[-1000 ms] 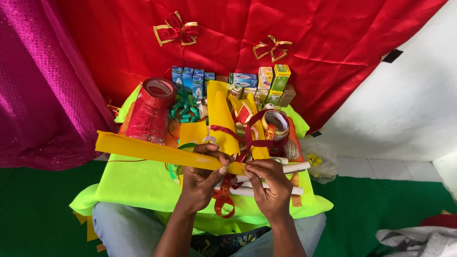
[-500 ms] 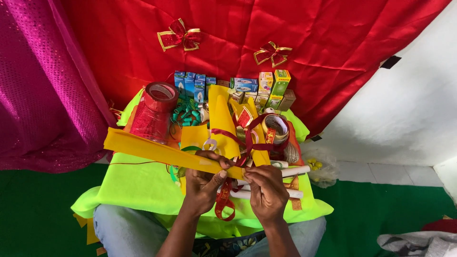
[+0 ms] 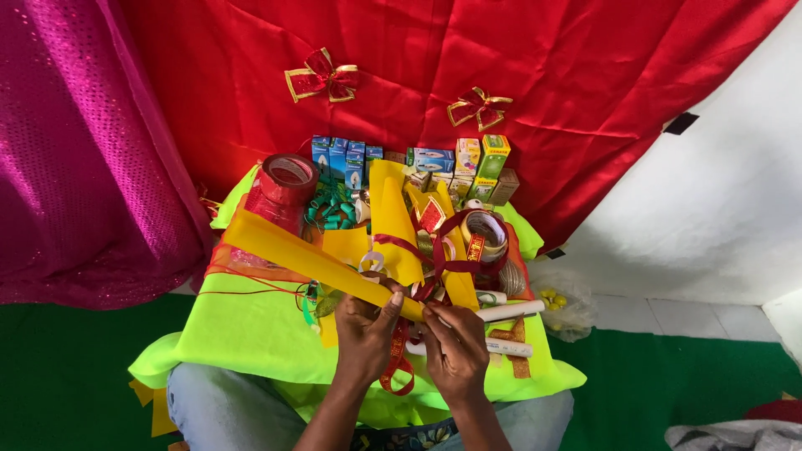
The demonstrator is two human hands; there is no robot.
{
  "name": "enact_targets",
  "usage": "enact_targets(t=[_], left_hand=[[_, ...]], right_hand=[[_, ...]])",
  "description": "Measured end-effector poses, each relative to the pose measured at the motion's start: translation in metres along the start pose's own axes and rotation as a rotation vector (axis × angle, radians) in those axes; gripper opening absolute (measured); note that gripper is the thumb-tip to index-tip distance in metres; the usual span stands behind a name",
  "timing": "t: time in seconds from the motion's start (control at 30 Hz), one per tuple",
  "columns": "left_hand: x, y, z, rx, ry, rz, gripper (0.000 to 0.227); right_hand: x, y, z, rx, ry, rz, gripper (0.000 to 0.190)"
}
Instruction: Wrapping a cylindrical tube with yellow paper and decorating it with ribbons
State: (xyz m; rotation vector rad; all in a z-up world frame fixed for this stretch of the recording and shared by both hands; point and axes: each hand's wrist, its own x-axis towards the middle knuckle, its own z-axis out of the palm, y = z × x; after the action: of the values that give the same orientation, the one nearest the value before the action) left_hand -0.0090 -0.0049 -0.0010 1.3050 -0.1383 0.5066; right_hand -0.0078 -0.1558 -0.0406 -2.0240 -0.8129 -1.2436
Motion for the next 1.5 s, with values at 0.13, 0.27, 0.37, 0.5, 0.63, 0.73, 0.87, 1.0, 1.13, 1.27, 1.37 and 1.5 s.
enact_targets(t=[0.13,0.27,0.37,0.5,0.63,0.73,0.87,1.0,1.13,1.27,1.37,1.5], left_hand=[[-0.001,0.004,0.0,-0.194,-0.003,-0.112,0.026],[-0.004,0.011,0.001,-0.176,-0.124,-0.084,0.02],[-0.005,0.018,0.0,-0.189,-0.177,-0.053,0.023],[-0.002,0.006,-0.015,0.018,-0.121,0.047,0.034],[0.002,-0.004,-0.025,0.008,-0.024,-0.066,0.037],[0.004,-0.005,-0.025,-0.041,0.032,-0.075,0.026],[-0.001,0.002,-0.021,-0.094,0.049,-0.006,0.023],[-0.001,0.009,-0.017,-0.003,0.045,0.075,0.024],[-0.007,0.008,-0.018,-0.172,-0.05,0.003,0.038],[-0.011,0.007,-0.019,-0.361,-0.136,0.0,0.051],[-0.014,0.004,-0.017,-0.383,-0.158,-0.004,0.051],[-0.012,-0.001,-0.013,-0.258,-0.138,0.03,0.05]], right_hand=[[-0.015,0.005,0.003,0.115,-0.012,0.11,0.028],[-0.019,0.003,-0.004,0.116,-0.045,0.233,0.047],[-0.014,0.001,-0.007,0.135,-0.012,0.292,0.039],[-0.02,0.003,-0.011,0.194,0.017,0.465,0.037],[-0.01,0.004,-0.017,0.201,-0.047,0.487,0.04],[0.008,0.006,-0.017,0.195,-0.159,0.463,0.044],[0.023,0.001,-0.01,0.133,-0.14,0.323,0.038],[0.041,-0.008,0.006,0.217,-0.198,0.285,0.028],[0.055,-0.023,0.001,0.327,-0.248,0.426,0.027],[0.057,-0.031,-0.003,0.432,-0.217,0.511,0.022],[0.052,-0.03,-0.004,0.425,-0.173,0.505,0.018],[0.042,-0.022,0.003,0.391,-0.072,0.475,0.01]])
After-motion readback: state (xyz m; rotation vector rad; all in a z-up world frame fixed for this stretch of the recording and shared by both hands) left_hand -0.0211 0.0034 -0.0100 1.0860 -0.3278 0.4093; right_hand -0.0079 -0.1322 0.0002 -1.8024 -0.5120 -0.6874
